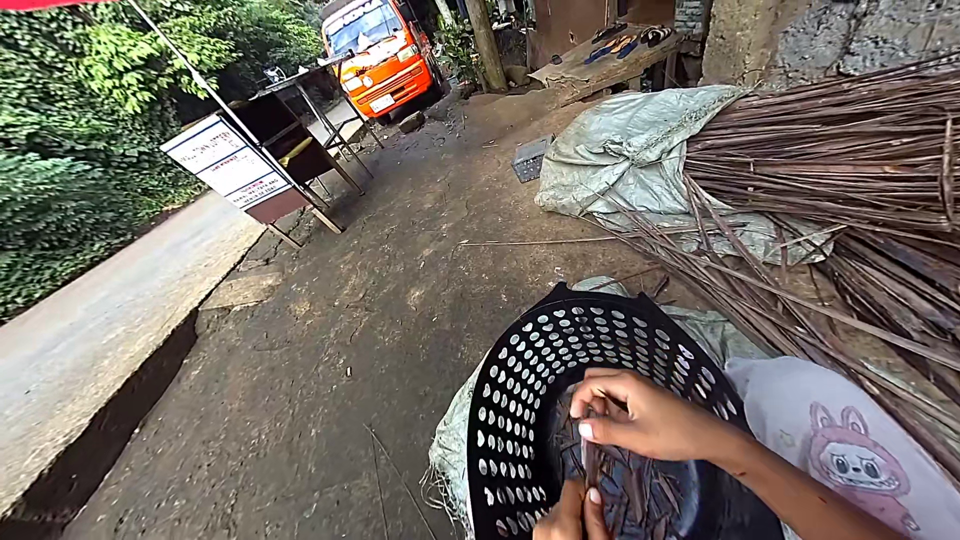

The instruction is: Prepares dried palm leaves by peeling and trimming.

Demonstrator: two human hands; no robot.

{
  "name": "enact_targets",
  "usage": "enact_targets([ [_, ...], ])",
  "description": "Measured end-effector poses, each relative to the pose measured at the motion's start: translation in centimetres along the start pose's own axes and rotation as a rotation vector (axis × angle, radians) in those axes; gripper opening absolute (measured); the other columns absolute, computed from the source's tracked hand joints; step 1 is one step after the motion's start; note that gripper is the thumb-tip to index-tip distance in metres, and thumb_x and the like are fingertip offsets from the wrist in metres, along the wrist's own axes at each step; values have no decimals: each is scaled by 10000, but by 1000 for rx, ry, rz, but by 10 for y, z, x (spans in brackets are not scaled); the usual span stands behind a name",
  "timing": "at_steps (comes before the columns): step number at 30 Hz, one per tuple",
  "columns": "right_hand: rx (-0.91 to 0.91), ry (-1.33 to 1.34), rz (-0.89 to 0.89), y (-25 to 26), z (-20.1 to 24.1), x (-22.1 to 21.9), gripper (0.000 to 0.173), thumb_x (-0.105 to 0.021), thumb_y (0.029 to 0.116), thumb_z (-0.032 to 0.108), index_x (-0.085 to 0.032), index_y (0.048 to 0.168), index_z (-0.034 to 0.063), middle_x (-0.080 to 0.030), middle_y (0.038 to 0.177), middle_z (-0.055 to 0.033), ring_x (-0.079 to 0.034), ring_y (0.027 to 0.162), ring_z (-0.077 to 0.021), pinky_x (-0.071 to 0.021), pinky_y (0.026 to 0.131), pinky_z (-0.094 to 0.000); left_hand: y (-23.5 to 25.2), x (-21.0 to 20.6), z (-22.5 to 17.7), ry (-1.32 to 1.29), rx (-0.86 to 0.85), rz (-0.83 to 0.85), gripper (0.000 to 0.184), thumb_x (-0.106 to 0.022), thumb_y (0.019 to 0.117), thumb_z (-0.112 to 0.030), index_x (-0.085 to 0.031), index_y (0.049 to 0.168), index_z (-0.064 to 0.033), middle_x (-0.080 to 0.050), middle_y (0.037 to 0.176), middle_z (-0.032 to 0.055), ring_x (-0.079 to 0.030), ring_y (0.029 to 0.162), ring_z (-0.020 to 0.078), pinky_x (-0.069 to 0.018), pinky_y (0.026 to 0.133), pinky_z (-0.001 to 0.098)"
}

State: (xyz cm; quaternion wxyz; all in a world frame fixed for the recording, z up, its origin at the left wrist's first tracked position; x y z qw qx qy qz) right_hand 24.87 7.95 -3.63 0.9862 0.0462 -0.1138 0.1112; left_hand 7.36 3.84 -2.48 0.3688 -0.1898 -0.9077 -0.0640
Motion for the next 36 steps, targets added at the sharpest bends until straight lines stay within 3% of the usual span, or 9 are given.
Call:
enact_targets([
  [2,-64,-100,138,3,2,3,322,-679,940,115,-676,1171,-109,-650,1033,-240,-548,825,-230,-444,738,-365,0,0,6,3,5,-22,230,-516,972,5,-679,928,161,-644,640,178,-626,546,192,-519,568,316],
  [4,-102,-152,220,4,4,-1,320,-687,947,135,-693,1164,-100,-630,1027,-275,-580,900,-346,-457,812,-488,-1,-2,10,-2,5,-32,223,-522,967,7,-675,914,159,-634,626,177,-621,536,201,-516,560,320],
  [9,-2,-114,43,3,-3,-9,149,-694,877,47,-705,831,-95,-592,845,-179,-519,776,-189,-407,681,-317,1,-9,14,-115,22,7,218,-510,969,22,-665,906,161,-621,618,156,-587,524,139,-496,558,264],
  [15,-121,81,-486,9,-5,3,114,-583,966,19,-648,963,-74,-551,763,39,-434,628,60,-359,591,-123,2,-8,18,-481,182,54,196,-453,998,41,-620,924,111,-557,604,-47,-497,536,-73,-423,555,103],
  [19,-551,486,-568,9,1,2,56,-487,1069,84,-450,1039,56,-412,741,47,-339,501,13,-307,471,-133,9,-8,19,-892,421,10,290,-287,1066,9,-528,915,-49,-497,549,-138,-478,451,-87,-425,474,81],
  [22,-728,696,-535,5,-1,-18,144,-453,996,-64,-417,1053,64,-441,760,13,-430,556,-46,-400,532,-194,12,-9,20,-1023,484,23,287,-285,1070,2,-490,889,-85,-429,526,-141,-404,409,-91,-365,429,71],
  [24,-731,773,-523,2,-6,-30,251,-439,934,-162,-408,1072,45,-446,850,-20,-486,663,-77,-458,634,-227,11,-12,23,-957,468,49,202,-395,1027,32,-498,887,-71,-416,556,-131,-386,423,-87,-355,436,78],
  [28,-669,906,-572,-2,-7,-44,299,-427,912,-192,-395,1003,91,-491,769,13,-513,607,-44,-480,599,-185,8,-15,37,-674,404,179,75,-600,957,-14,-600,1007,41,-464,645,-83,-397,494,-55,-355,486,122],
  [36,-484,690,-501,-16,-20,-62,137,-400,1026,-72,-481,1111,-1,-598,855,14,-618,727,-20,-541,723,-183,11,-12,41,-470,397,273,146,-614,991,-56,-664,985,81,-478,642,-33,-387,523,-4,-358,530,183],
])
Point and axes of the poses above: each hand's wrist, its own y-axis towards the middle knuckle, its own x-axis out of the back of the hand, z = x × y, the point moved 1 cm from there along y, towards the middle knuckle
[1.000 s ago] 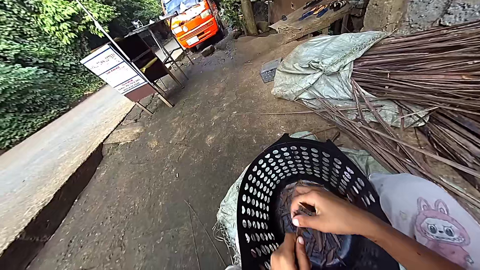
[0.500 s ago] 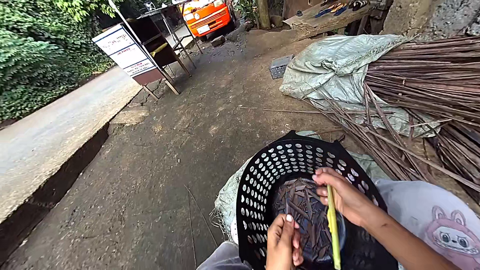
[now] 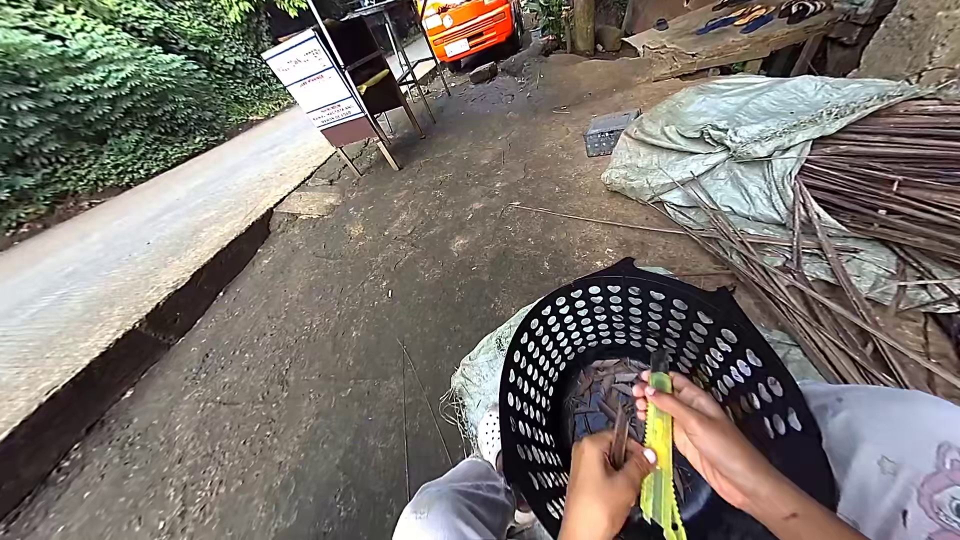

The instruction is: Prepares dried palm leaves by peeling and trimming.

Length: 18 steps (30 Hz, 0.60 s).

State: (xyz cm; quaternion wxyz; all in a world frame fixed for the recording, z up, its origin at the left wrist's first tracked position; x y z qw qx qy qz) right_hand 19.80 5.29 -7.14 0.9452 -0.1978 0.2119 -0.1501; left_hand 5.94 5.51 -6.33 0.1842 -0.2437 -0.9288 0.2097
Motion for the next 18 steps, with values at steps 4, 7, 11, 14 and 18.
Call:
enact_targets([
  [4,-6,-22,35,-4,-8,1,145,-318,1090,25,-445,1158,38,-693,768,20,-699,675,-47,-583,676,-206,1,0,4,-94,-18,-64,135,-582,1006,-51,-641,986,68,-484,642,-46,-401,504,-19,-369,508,167],
  [7,277,-113,-21,6,-3,10,298,-312,1070,67,-397,1332,-48,-526,739,93,-536,565,33,-492,561,-131,-8,2,-1,-284,-36,-156,155,-445,1033,-13,-520,1130,82,-581,741,-21,-402,477,-66,-360,465,113],
  [11,265,-241,55,5,2,20,392,-273,1075,174,-506,1294,-52,-488,775,119,-481,617,66,-428,601,-100,-16,3,-2,-413,-79,-215,254,-245,989,-3,-478,1088,20,-501,608,-93,-389,421,-77,-354,428,98],
  [14,304,-250,236,-1,-9,16,135,-559,921,67,-614,1043,50,-574,774,154,-512,615,105,-441,592,-88,-17,0,0,-436,-137,-133,306,-228,956,3,-513,1065,23,-510,598,-116,-384,425,-94,-341,429,83],
  [18,201,-242,415,-3,-5,10,192,-652,814,-40,-651,863,145,-649,663,168,-556,549,99,-451,538,-94,-18,-8,0,-520,-128,-39,295,-210,978,-14,-503,983,-42,-474,563,-141,-364,419,-108,-319,425,71],
])
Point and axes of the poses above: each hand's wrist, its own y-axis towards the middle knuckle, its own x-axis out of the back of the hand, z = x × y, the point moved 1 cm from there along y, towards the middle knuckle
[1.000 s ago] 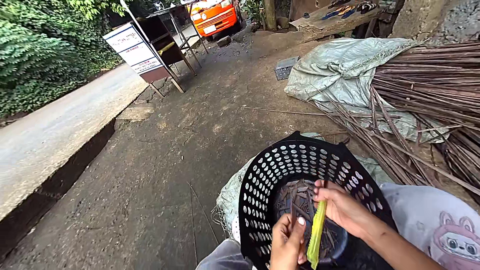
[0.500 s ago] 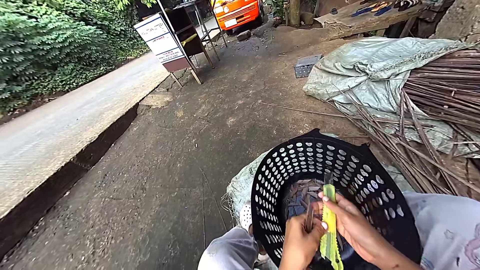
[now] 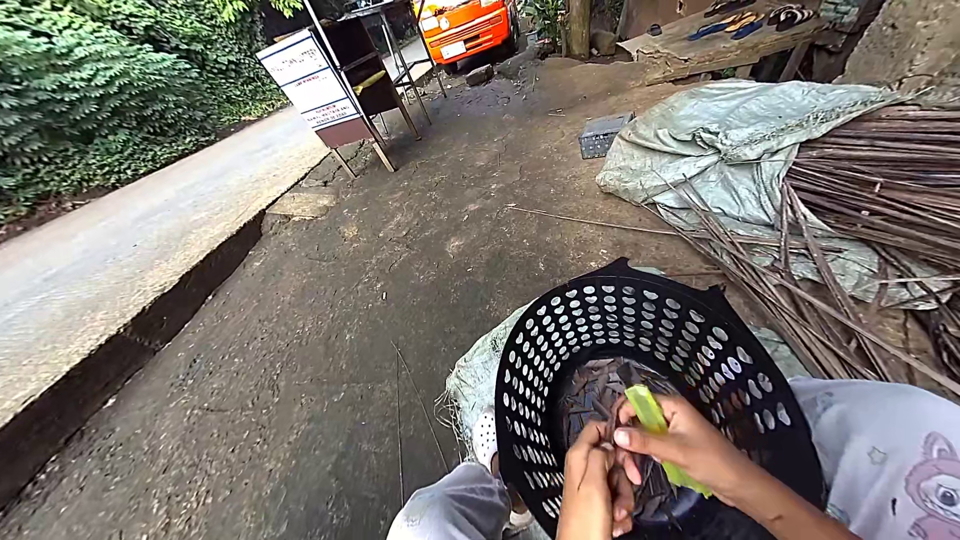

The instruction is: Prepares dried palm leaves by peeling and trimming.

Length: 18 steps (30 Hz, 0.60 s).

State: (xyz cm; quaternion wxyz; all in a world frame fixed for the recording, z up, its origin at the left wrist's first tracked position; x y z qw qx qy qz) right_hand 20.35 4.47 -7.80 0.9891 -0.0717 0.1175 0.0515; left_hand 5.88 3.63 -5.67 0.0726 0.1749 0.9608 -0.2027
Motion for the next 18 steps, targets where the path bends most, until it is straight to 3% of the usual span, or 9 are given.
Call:
enact_targets([
  [3,13,-20,-108,2,4,-1,215,-615,821,-53,-634,789,158,-610,656,173,-518,549,104,-432,538,-89,0,0,-2,94,56,3,257,-264,1063,-53,-509,1059,24,-527,663,-91,-402,455,-94,-374,459,78],
  [6,-2,-124,-264,7,7,3,146,-602,868,-48,-590,815,88,-535,640,129,-454,519,86,-385,513,-99,-3,0,-8,313,40,-54,229,-473,1040,-29,-535,1195,128,-586,835,26,-527,579,-12,-486,580,159],
  [8,49,-225,-269,7,6,8,36,-600,896,-27,-623,910,-50,-589,866,-3,-467,652,50,-384,594,-116,-6,1,-9,457,-48,-94,236,-547,1005,-6,-593,1157,168,-656,854,129,-603,636,67,-530,646,228],
  [9,63,-264,-259,8,7,8,80,-590,914,-12,-624,950,-75,-621,927,-33,-476,678,54,-387,610,-114,-6,1,-10,504,-64,-88,215,-538,1009,-3,-614,1122,164,-676,836,132,-630,649,71,-543,664,229],
  [11,86,-326,-252,8,6,8,101,-569,955,16,-582,1000,-74,-587,839,-5,-458,641,57,-378,594,-122,-6,1,-12,522,-25,-65,206,-494,1030,1,-622,1094,149,-695,834,110,-654,698,57,-546,720,218],
  [13,187,-425,-229,5,1,8,247,-571,973,90,-567,1114,-112,-575,821,-49,-490,690,-15,-409,642,-185,-5,4,-12,432,22,-74,208,-456,1039,15,-613,1094,140,-707,833,84,-669,733,44,-547,753,216],
  [15,316,-555,-203,0,-5,10,420,-510,999,214,-587,1231,-128,-660,932,-152,-598,805,-136,-484,734,-280,-5,6,-13,256,76,-108,190,-388,1059,21,-566,1077,85,-666,770,3,-654,656,3,-555,671,172],
  [17,432,-660,-229,-4,-12,11,408,-480,1014,233,-652,1164,-105,-695,989,-212,-661,859,-215,-528,792,-331,-5,6,-13,132,84,-153,206,-339,1072,15,-540,1036,38,-601,670,-60,-562,520,-44,-498,540,118],
  [18,486,-705,-266,-5,-16,11,362,-513,995,236,-679,1077,-75,-700,925,-196,-670,807,-223,-534,749,-344,-5,5,-13,89,84,-165,218,-322,1079,9,-535,1037,29,-574,634,-78,-515,482,-62,-460,503,98],
])
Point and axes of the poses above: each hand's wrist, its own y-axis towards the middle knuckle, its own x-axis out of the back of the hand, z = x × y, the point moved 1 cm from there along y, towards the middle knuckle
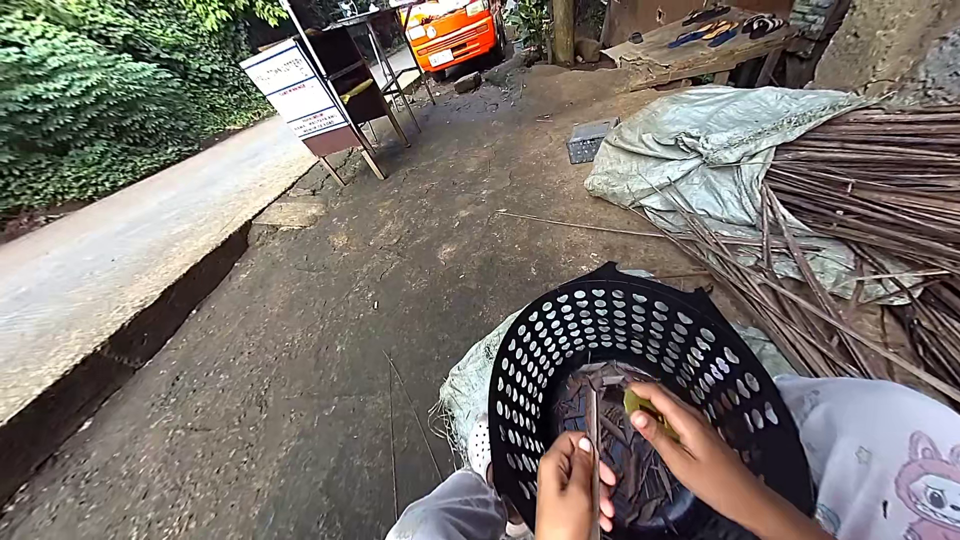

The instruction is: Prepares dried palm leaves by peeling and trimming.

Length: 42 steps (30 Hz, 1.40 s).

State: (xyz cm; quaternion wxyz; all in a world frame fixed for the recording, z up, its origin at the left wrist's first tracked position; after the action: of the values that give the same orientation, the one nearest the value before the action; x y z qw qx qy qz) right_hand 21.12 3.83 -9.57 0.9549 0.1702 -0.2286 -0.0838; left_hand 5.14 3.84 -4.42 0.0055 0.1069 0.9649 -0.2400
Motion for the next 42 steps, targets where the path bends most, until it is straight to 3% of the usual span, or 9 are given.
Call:
enact_targets([
  [2,65,-85,-41,-3,-5,-2,259,-570,940,209,-657,936,-36,-639,721,-137,-600,608,-188,-487,577,-306,-1,-2,0,-67,1,0,249,-281,1093,-18,-521,1101,50,-530,593,-90,-448,445,-76,-406,465,83],
  [5,139,-151,11,-7,-5,-2,280,-541,966,201,-642,953,-59,-618,622,-129,-595,483,-215,-472,448,-337,-2,-2,2,-121,-32,12,328,-228,1098,-62,-522,1162,69,-478,548,-118,-402,419,-92,-366,435,72],
  [7,226,-155,26,-7,-5,-2,319,-490,1005,223,-673,995,-38,-647,660,-125,-629,518,-202,-500,471,-309,-2,-3,2,-122,-59,8,269,-291,1080,-19,-552,1096,43,-469,549,-126,-400,416,-94,-361,430,72],
  [10,301,-113,114,-6,-5,-2,456,-351,1082,354,-679,1135,41,-611,827,-133,-615,720,-204,-507,645,-259,-1,-2,1,-153,-64,50,228,-348,1050,35,-538,952,-45,-493,548,-127,-418,409,-97,-372,422,66],
  [14,293,-28,214,-6,-1,2,526,-356,1073,389,-703,1095,-5,-674,877,-171,-661,819,-253,-532,750,-322,-2,0,2,-254,-49,105,309,-285,1060,2,-549,916,-68,-550,588,-119,-451,423,-95,-401,442,61],
  [17,300,5,249,-5,-2,3,467,-424,1051,354,-714,1049,-12,-668,839,-162,-648,781,-247,-525,721,-310,-2,0,2,-325,-7,119,371,-196,1090,-80,-536,944,-72,-618,636,-92,-463,419,-89,-411,442,64],
  [24,273,30,265,-2,-4,5,457,-449,1041,365,-726,1021,3,-654,810,-142,-619,748,-221,-500,674,-287,0,2,4,-332,-23,152,350,-266,1044,1,-557,875,-93,-587,623,-117,-443,418,-102,-398,434,57],
  [37,224,-217,-79,-1,-1,-11,401,-512,964,374,-745,923,51,-633,745,-106,-609,694,-255,-462,612,-370,0,-1,0,-345,9,123,366,-264,1057,6,-534,834,-98,-529,585,-120,-414,395,-101,-375,414,50],
  [42,101,-205,-178,11,-3,-7,379,-530,951,250,-724,990,-74,-679,829,-193,-661,721,-306,-530,641,-415,-3,-2,3,-342,19,153,368,-268,1056,8,-542,834,-96,-536,587,-121,-419,399,-105,-382,421,49],
])
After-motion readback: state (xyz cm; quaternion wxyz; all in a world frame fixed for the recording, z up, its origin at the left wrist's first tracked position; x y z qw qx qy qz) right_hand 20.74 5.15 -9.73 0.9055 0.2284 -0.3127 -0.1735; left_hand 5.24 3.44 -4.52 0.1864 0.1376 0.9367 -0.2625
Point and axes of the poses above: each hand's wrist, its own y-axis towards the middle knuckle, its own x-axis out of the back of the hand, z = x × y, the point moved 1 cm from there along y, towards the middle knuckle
